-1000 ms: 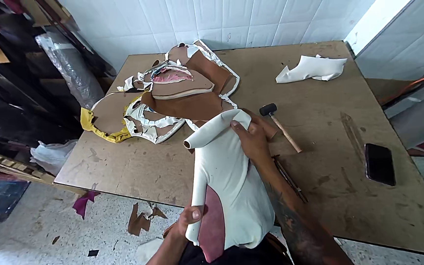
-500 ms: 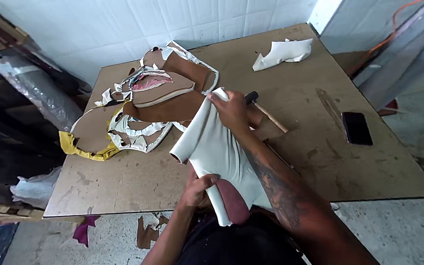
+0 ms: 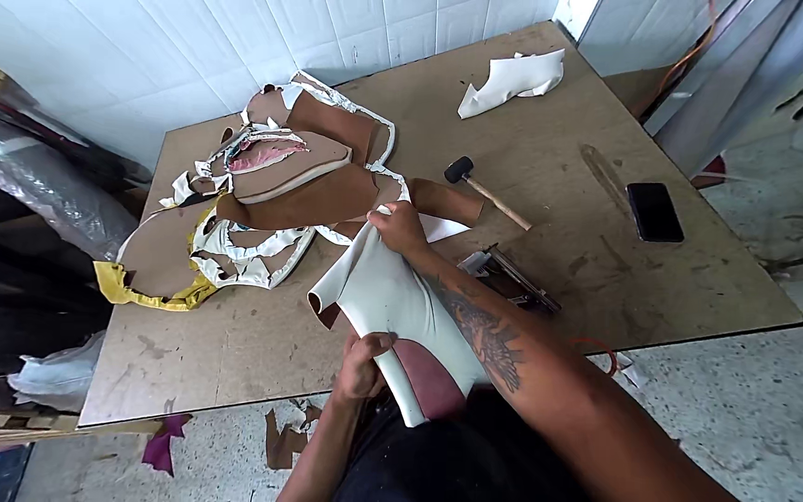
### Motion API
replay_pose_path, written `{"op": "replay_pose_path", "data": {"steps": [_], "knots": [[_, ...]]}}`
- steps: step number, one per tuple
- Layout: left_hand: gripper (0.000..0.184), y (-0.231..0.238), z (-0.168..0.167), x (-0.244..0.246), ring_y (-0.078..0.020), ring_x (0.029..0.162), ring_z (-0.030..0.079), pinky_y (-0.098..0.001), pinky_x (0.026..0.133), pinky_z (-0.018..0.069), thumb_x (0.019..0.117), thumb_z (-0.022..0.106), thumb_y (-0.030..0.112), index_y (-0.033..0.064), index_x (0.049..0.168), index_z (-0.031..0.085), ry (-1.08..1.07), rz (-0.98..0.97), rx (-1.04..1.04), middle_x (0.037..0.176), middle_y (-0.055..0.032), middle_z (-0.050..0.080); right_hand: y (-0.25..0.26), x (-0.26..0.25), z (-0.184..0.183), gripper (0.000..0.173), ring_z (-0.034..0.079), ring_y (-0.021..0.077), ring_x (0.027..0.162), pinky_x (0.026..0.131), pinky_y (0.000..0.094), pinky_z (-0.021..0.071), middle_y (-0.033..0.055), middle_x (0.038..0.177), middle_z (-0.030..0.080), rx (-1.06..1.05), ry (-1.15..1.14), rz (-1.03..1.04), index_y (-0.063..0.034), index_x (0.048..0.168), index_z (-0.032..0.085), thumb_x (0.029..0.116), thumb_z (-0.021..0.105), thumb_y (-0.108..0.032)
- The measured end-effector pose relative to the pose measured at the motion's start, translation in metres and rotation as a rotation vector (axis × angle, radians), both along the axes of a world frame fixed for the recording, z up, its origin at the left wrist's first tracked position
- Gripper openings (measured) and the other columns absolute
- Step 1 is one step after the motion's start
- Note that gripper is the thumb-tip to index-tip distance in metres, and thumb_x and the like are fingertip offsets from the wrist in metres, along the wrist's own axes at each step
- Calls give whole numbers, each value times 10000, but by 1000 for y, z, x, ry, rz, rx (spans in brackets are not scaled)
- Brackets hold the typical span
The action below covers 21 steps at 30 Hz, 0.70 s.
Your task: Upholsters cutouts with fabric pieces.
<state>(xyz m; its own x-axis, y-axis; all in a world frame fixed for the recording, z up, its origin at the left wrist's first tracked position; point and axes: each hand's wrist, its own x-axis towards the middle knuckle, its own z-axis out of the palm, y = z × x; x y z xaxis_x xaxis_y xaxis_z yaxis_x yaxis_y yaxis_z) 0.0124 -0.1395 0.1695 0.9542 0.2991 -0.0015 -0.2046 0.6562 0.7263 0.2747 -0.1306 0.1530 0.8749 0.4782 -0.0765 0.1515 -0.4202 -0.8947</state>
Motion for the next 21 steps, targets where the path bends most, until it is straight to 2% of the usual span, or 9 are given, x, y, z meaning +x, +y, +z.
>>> {"op": "replay_pose_path", "data": {"steps": [3,7,11,12,13,15,18,19,21], "knots": [[267,0,0,-2,-179,896,747,-391,840,618,843,740,138,91,1106,725,8,20,-12,987,-107,762,0,-12,-7,464,671,314,789,706,607,543,133,808,671,-79,57,176,-73,817,697,920,662,-524],[272,-2,-3,-3,-179,918,750,-395,853,618,832,731,142,93,1099,720,-8,57,-19,1000,-95,768,0,-24,-13,499,664,300,754,708,589,530,132,762,674,-94,128,379,-38,768,698,917,684,-513],[240,-8,2,1,-160,928,751,-371,863,616,855,742,220,108,1067,746,16,128,-18,996,-86,772,-21,-36,11,507,685,325,841,766,592,542,194,882,698,-175,236,542,29,898,708,993,621,-461],[246,-10,5,2,-156,931,750,-366,864,615,855,746,236,110,1066,749,41,150,-18,996,-83,772,-33,-46,40,504,664,328,877,814,582,520,209,924,683,-223,315,517,50,954,695,1017,605,-442],[253,-12,6,3,-160,926,750,-368,861,617,851,754,249,106,1060,744,78,177,-17,989,-88,770,-45,-53,51,510,635,295,829,770,543,511,190,890,659,-212,354,507,43,952,680,1025,587,-453],[317,-9,8,3,-193,934,751,-406,867,620,848,775,269,91,1103,709,96,212,-28,1005,-116,764,-63,-48,34,514,578,207,729,686,449,500,123,817,615,-86,370,482,1,949,663,1022,565,-498],[426,3,18,3,-237,975,744,-459,890,617,875,793,232,77,1238,632,23,256,32,1067,-141,750,-99,-28,2,286,614,95,788,749,314,544,64,931,680,168,395,350,-29,1194,663,1044,564,-252],[425,7,22,4,-249,967,747,-468,884,620,890,783,205,67,1256,616,15,271,64,1068,-149,750,-110,-22,0,274,589,77,728,684,284,528,38,876,647,200,402,268,-39,1232,637,1060,506,-207],[396,14,25,10,-271,933,751,-478,864,624,918,757,185,30,1250,607,44,321,97,1046,-180,747,-136,-6,-2,439,681,160,806,729,370,586,74,934,715,290,420,222,-77,1272,648,1102,379,-379]]}}
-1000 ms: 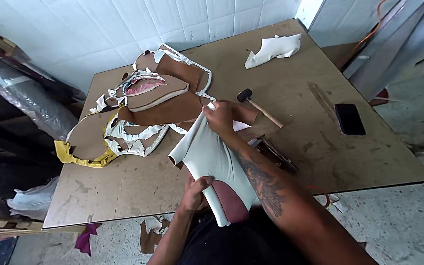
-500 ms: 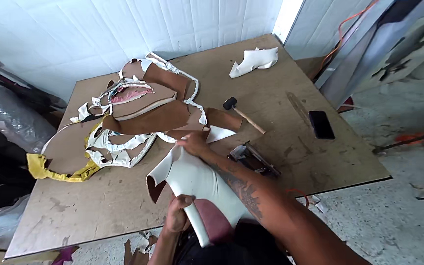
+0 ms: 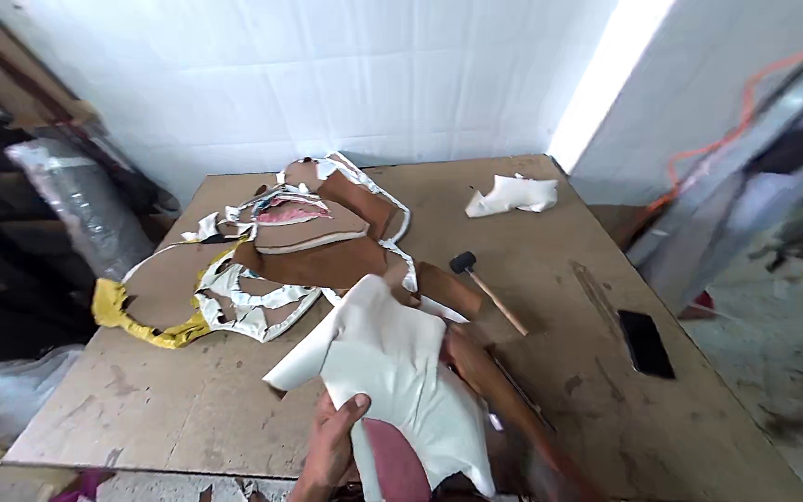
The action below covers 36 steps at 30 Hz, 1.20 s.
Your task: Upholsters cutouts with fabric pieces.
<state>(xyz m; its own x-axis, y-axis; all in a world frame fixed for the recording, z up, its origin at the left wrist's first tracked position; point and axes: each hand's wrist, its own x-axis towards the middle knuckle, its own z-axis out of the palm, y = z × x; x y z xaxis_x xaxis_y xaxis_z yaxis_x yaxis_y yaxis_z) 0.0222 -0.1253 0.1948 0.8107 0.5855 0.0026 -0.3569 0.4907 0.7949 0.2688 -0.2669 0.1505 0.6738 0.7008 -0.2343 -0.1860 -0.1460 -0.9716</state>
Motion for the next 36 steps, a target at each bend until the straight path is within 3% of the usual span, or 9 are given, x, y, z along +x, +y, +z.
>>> {"op": "replay_pose_path", "data": {"steps": [3,6,9,13,22,26,30,33,36], "knots": [[434,5,-7,7,-311,944,739,-499,872,620,977,702,230,-37,1283,550,94,49,-10,1059,-231,721,-54,9,-3,821,667,321,1157,1020,527,545,165,1228,701,182,-67,168,-44,1304,634,1025,238,-707],[428,1,-10,18,-327,954,735,-506,880,617,1004,666,248,-64,1276,556,170,72,-71,1066,-252,715,-83,-16,5,749,613,315,1266,1092,521,504,144,1360,649,231,-148,277,-61,1423,562,1012,414,-670],[413,-4,-15,34,-333,989,729,-507,915,609,1033,624,270,-68,1268,590,270,81,-41,1084,-245,718,-87,-55,18,628,669,163,1156,1023,419,563,55,1285,691,87,-126,268,-66,1433,555,969,670,-475],[456,-6,-23,39,-309,1053,722,-486,958,599,1033,620,348,-19,1302,601,427,74,-43,1142,-203,726,-75,-92,-4,417,708,152,1035,969,380,585,103,1131,733,84,-20,24,40,1338,578,1001,643,-197],[512,-34,-47,-4,-339,987,728,-525,884,612,927,776,296,23,1314,580,517,-133,-64,1105,-201,725,-59,-84,-22,376,698,132,1045,969,351,581,114,1145,721,68,-49,-69,32,1320,607,1074,510,-236],[472,-31,-39,-10,-334,991,727,-519,888,613,947,751,308,29,1299,605,514,30,-69,1103,-197,727,-49,-75,-22,389,721,141,936,887,383,610,86,1013,747,-49,-175,33,-12,1209,685,1068,536,-343],[405,-25,-37,-18,-361,988,727,-535,878,616,1021,647,276,-3,1308,586,490,234,-130,1101,-230,720,-49,-64,-30,285,706,159,946,870,372,603,104,1046,735,-52,-237,-67,-6,1206,688,1021,626,-214],[391,-10,-35,-28,-367,964,729,-535,848,622,1058,579,265,-28,1315,560,459,426,-176,1080,-246,718,-63,-51,-42,297,710,220,800,666,374,609,132,1030,741,-24,-199,-101,6,1258,640,1005,634,-150],[390,23,-32,-35,-365,978,719,-543,851,615,1083,522,256,-33,1344,532,405,578,-162,1104,-253,701,-82,-41,-44,287,719,241,824,673,381,611,135,1052,742,-65,-200,-83,9,1261,631,1020,596,-142]]}}
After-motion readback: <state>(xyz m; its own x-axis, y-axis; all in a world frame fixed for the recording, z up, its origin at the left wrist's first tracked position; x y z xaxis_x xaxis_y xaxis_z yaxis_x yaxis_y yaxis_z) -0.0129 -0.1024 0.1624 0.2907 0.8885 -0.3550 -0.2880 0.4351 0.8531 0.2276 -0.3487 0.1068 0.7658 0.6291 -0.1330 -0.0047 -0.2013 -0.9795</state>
